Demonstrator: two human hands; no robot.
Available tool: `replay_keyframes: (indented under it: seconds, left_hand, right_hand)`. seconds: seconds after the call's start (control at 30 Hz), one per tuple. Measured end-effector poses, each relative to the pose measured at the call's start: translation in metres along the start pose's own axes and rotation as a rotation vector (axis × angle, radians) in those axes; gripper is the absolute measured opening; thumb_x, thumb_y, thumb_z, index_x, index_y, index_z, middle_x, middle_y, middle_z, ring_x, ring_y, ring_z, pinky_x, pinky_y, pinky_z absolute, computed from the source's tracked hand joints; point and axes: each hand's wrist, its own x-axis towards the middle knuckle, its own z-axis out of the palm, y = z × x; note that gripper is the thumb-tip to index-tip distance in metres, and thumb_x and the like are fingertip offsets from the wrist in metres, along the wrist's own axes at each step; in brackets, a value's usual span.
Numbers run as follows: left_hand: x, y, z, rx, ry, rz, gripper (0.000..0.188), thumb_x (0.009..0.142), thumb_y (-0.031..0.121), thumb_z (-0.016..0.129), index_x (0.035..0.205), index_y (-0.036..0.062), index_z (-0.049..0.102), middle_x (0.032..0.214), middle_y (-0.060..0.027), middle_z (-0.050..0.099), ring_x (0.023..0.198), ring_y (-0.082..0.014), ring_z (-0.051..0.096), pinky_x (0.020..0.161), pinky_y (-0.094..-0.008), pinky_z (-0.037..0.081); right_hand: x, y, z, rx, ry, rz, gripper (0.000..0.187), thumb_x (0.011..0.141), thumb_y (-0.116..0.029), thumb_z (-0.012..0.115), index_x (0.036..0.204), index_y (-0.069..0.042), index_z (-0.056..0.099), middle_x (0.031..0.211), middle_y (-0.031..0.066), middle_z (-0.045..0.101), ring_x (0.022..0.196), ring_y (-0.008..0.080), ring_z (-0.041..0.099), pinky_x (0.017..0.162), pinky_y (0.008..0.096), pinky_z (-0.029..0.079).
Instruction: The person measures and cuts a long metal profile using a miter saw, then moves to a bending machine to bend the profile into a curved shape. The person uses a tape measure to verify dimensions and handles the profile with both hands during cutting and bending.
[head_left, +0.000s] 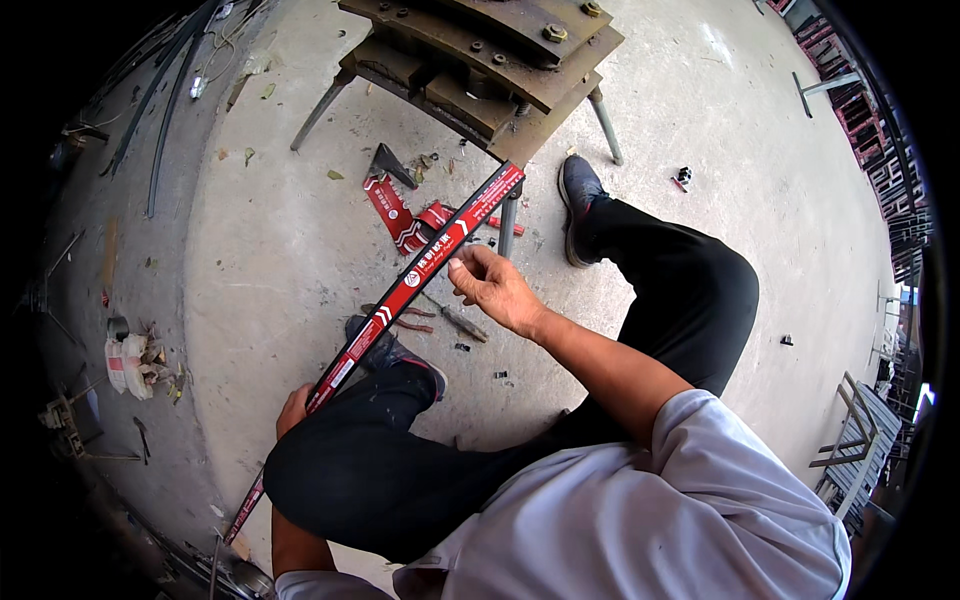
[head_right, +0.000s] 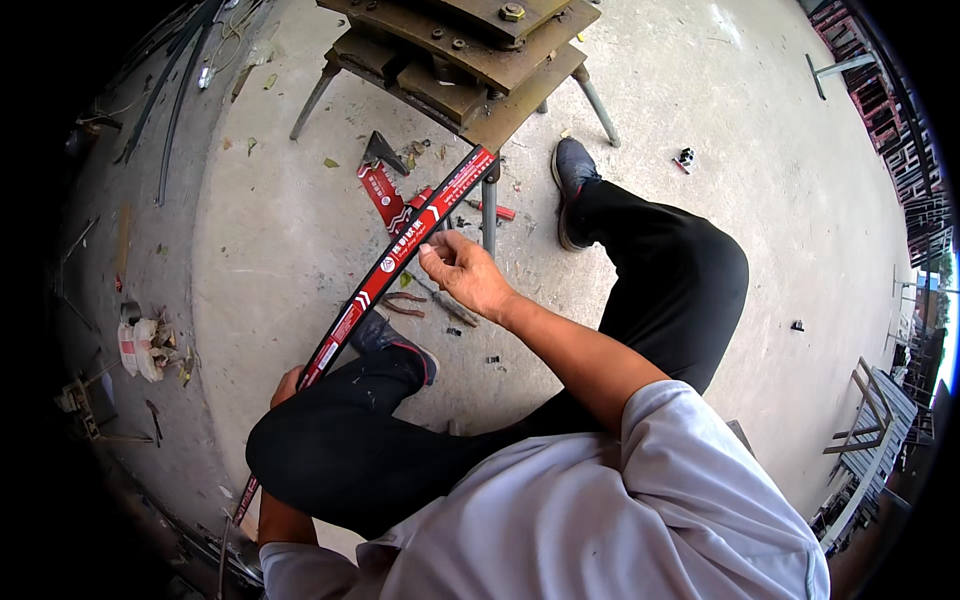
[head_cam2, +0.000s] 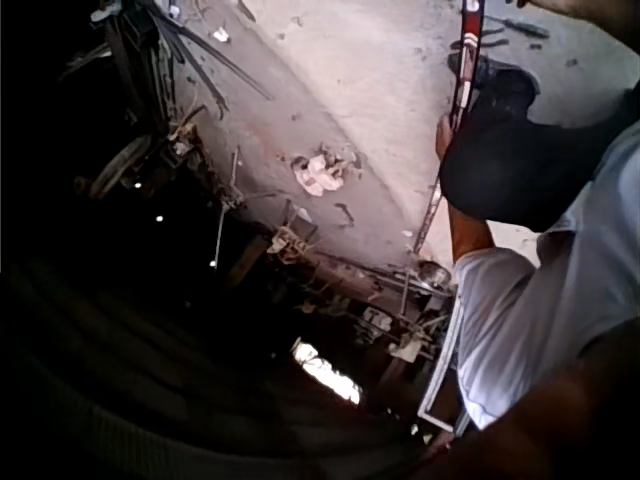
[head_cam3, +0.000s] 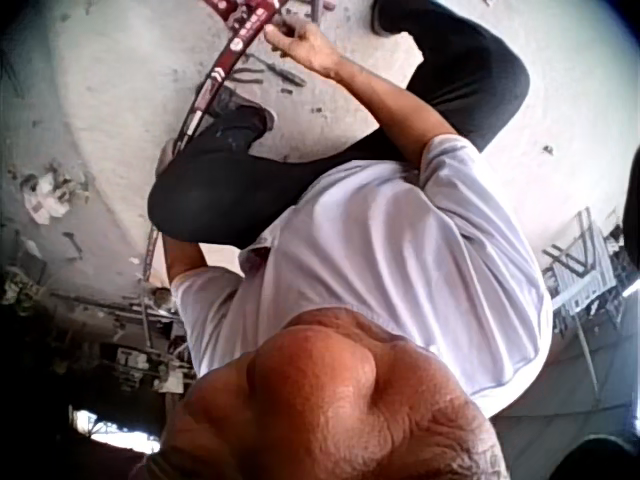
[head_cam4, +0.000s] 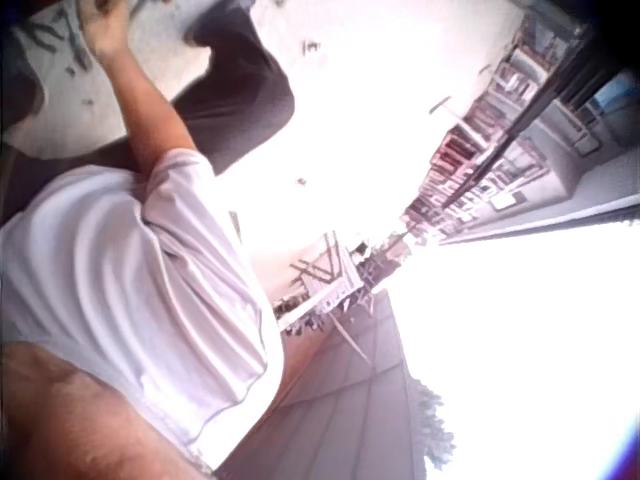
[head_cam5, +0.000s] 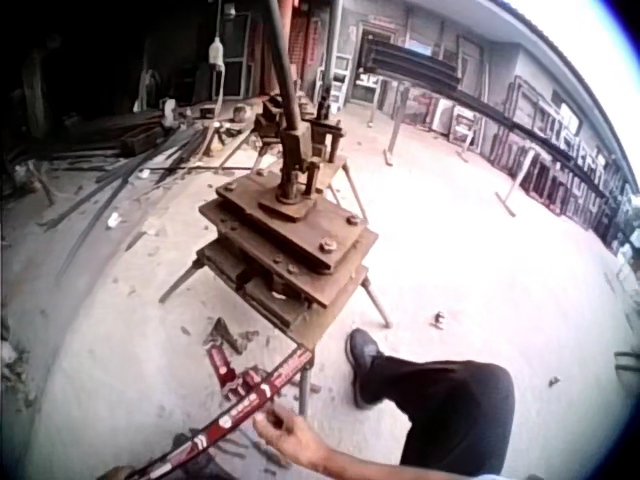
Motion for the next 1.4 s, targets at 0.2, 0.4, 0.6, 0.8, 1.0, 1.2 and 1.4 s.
replay_keyframes:
  seconds: [0.2, 0.4, 0.6, 0.8, 1.0, 1.2, 1.4]
  left_hand:
    - [0.007, 0.028, -0.015, 0.075, -0.073, 0.056, 0.047, 0.091, 0.021, 0.074, 0.134, 0.0056, 0.062, 0.117, -0.0169, 0.066, 0.109, -0.0370, 0.066, 0.096, -0.0407, 0.051]
    - [0.012, 0.047, -0.032, -0.116, -0.130, 0.006, 0.038, 0.102, 0.020, 0.065, 0.135, 0.0029, 0.060, 0.121, -0.0146, 0.067, 0.110, -0.0253, 0.066, 0.098, -0.0329, 0.049]
    - [0.000, 0.055, -0.052, -0.461, -0.221, -0.185, 0.033, 0.110, 0.022, 0.055, 0.134, 0.0003, 0.059, 0.112, -0.0076, 0.066, 0.101, -0.0143, 0.058, 0.093, -0.0276, 0.046]
    - [0.000, 0.028, -0.062, -0.345, -0.226, -0.182, 0.031, 0.111, 0.017, 0.050, 0.135, -0.0003, 0.058, 0.110, -0.0106, 0.066, 0.103, -0.0178, 0.057, 0.096, -0.0301, 0.045]
    - [0.008, 0.024, -0.062, -0.220, -0.185, -0.098, 0.031, 0.110, 0.016, 0.051, 0.136, 0.0020, 0.059, 0.112, -0.0132, 0.068, 0.106, -0.0213, 0.060, 0.098, -0.0333, 0.046]
    - [0.008, 0.002, -0.052, -0.171, -0.019, -0.110, 0.030, 0.108, 0.019, 0.056, 0.132, 0.0019, 0.060, 0.109, -0.0172, 0.068, 0.100, -0.0274, 0.063, 0.093, -0.0374, 0.049]
    - [0.008, -0.004, -0.043, -0.154, 0.056, -0.110, 0.023, 0.101, 0.017, 0.067, 0.119, 0.0019, 0.063, 0.100, -0.0148, 0.066, 0.091, -0.0265, 0.061, 0.087, -0.0368, 0.050]
  right_hand:
    - [0.021, 0.012, -0.001, 0.183, -0.040, -0.015, 0.035, 0.105, -0.034, 0.066, 0.111, 0.001, 0.061, 0.092, 0.0039, 0.066, 0.080, 0.0110, 0.061, 0.070, 0.0285, 0.053]
    - [0.023, 0.013, -0.006, 0.274, -0.058, 0.036, 0.032, 0.107, -0.033, 0.063, 0.114, -0.003, 0.060, 0.099, 0.0056, 0.067, 0.086, 0.0139, 0.067, 0.073, 0.0310, 0.058]
    - [0.034, 0.015, 0.001, 0.379, -0.012, 0.042, 0.031, 0.108, -0.032, 0.061, 0.101, -0.002, 0.060, 0.088, 0.0045, 0.065, 0.079, 0.0121, 0.064, 0.069, 0.0301, 0.056]
    - [0.033, 0.021, 0.007, 0.320, 0.004, -0.031, 0.033, 0.108, -0.029, 0.060, 0.089, -0.002, 0.061, 0.079, 0.0038, 0.066, 0.069, 0.0094, 0.060, 0.064, 0.0281, 0.052]
    - [0.037, 0.046, 0.004, 0.257, -0.008, 0.051, 0.030, 0.108, -0.029, 0.061, 0.093, -0.003, 0.064, 0.079, 0.0023, 0.066, 0.068, 0.0090, 0.061, 0.061, 0.0266, 0.052]
    - [0.046, 0.062, 0.010, 0.215, -0.023, 0.158, 0.030, 0.107, -0.029, 0.061, 0.095, -0.002, 0.067, 0.078, 0.0026, 0.067, 0.067, 0.0109, 0.062, 0.062, 0.0286, 0.054]
    - [0.055, 0.061, 0.015, 0.037, -0.036, 0.274, 0.037, 0.107, -0.036, 0.060, 0.097, -0.002, 0.069, 0.077, 0.0028, 0.068, 0.066, 0.0115, 0.062, 0.063, 0.0283, 0.055]
